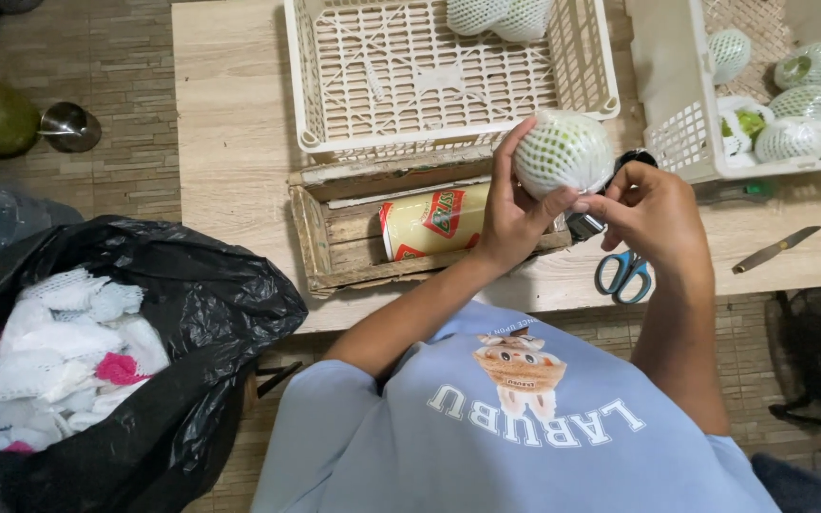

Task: Wrapping individual guavas in protective foam nets and placing them in crates for packaging.

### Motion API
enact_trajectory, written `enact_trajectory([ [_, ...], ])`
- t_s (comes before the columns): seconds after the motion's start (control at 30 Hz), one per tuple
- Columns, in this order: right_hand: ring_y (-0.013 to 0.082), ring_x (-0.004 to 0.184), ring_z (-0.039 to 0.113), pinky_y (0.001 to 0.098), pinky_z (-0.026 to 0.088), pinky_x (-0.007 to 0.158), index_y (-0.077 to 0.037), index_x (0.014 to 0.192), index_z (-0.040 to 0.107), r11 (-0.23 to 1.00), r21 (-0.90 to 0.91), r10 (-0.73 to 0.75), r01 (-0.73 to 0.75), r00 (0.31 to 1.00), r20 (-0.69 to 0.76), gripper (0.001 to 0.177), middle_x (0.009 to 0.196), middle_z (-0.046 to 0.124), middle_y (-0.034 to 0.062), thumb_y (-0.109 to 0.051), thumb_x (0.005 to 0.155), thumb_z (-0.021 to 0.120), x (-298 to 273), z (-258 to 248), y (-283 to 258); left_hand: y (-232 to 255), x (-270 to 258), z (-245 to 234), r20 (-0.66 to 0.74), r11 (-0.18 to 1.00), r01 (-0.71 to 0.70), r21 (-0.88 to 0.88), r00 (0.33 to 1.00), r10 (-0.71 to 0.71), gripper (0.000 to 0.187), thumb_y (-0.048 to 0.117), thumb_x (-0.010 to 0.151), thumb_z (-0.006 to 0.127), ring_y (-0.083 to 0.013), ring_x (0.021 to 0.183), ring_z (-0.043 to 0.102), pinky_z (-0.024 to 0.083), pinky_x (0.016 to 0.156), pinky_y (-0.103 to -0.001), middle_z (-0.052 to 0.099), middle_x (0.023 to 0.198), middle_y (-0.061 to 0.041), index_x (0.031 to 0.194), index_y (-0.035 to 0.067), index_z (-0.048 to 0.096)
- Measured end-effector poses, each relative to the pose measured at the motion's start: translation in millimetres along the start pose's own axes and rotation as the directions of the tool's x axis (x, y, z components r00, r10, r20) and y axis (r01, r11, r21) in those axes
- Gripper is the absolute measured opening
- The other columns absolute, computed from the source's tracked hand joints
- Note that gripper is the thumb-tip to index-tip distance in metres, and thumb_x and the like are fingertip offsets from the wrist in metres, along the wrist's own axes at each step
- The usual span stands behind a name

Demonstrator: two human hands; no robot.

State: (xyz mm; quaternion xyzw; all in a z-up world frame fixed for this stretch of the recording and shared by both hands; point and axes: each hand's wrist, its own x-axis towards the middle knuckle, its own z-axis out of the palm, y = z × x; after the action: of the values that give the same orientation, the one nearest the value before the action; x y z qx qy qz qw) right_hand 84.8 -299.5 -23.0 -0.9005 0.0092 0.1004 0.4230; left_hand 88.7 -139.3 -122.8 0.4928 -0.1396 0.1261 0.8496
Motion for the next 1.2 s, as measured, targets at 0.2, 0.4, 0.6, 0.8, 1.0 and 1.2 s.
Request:
enact_trajectory([
  [0.2,0.0122,0.062,0.07,0.0233,0.045,0.055,-0.011,0.086,0.058,0.997,0.014,0.072,-0.071,0.985,-0.155,0.018,0.068,0.067,0.0036,-0.008,0.101,0.067,26,18,50,21,-2,-6,0.076,0.989,-0.041,-0.145,0.996,0.053,0.086,0.033,0.088,0.082,-0.0417,0.14,0.045,0.057,0.11,-0.051,0.031,0.156,-0.021,0.156,0.022,0.032],
  [0.4,0.0305,0.123,0.063,0.0524,0.064,0.09,-0.019,0.15,0.033,0.163,0.976,-0.626,0.143,0.78,-0.009,0.088,0.154,0.048,0.0145,-0.062,0.085,0.074,18,66,39,36,4,-20,0.318,0.616,-0.58,0.533,0.812,0.49,0.096,0.039,0.088,0.08,-0.0302,0.147,0.045,0.042,0.119,-0.042,0.035,0.164,-0.014,0.161,0.016,0.024],
  [0.6,0.0273,0.129,0.059,0.0449,0.055,0.108,-0.002,0.156,0.03,0.338,0.908,-0.449,0.247,0.89,-0.075,0.128,0.139,0.055,0.0203,-0.056,0.056,0.089,21,87,41,95,-6,-37,0.274,0.706,-0.389,0.592,0.921,0.278,0.061,0.048,0.085,0.08,-0.0263,0.118,0.068,0.057,0.102,-0.041,0.059,0.14,-0.007,0.136,0.019,0.063],
  [0.8,0.0286,0.126,0.06,0.0447,0.055,0.107,0.002,0.155,0.027,0.362,0.887,-0.492,0.286,0.867,-0.079,0.127,0.134,0.056,0.0219,-0.044,0.055,0.091,29,99,48,117,0,-34,0.28,0.429,-0.381,0.819,0.918,0.281,0.033,0.03,0.08,0.079,-0.0231,0.08,0.063,0.052,0.07,-0.037,0.054,0.088,0.004,0.109,0.02,0.067],
  [1.0,0.0244,0.125,0.061,0.0409,0.055,0.108,-0.003,0.153,0.032,0.412,0.852,-0.477,0.322,0.874,-0.099,0.124,0.135,0.058,0.0178,-0.05,0.055,0.09,30,114,50,110,0,-40,0.309,0.159,-0.375,0.913,0.892,0.331,0.01,0.019,0.081,0.07,-0.0232,0.065,0.06,0.047,0.059,-0.034,0.051,0.077,0.002,0.087,0.017,0.063],
  [1.2,0.0231,0.122,0.06,0.0426,0.055,0.108,-0.005,0.153,0.033,0.437,0.834,-0.47,0.336,0.876,-0.107,0.113,0.133,0.057,0.0152,-0.052,0.065,0.086,30,122,47,115,0,-50,0.295,0.186,-0.388,0.903,0.873,0.388,0.002,0.016,0.089,0.068,-0.021,0.069,0.063,0.05,0.061,-0.03,0.056,0.078,0.003,0.089,0.017,0.067],
])
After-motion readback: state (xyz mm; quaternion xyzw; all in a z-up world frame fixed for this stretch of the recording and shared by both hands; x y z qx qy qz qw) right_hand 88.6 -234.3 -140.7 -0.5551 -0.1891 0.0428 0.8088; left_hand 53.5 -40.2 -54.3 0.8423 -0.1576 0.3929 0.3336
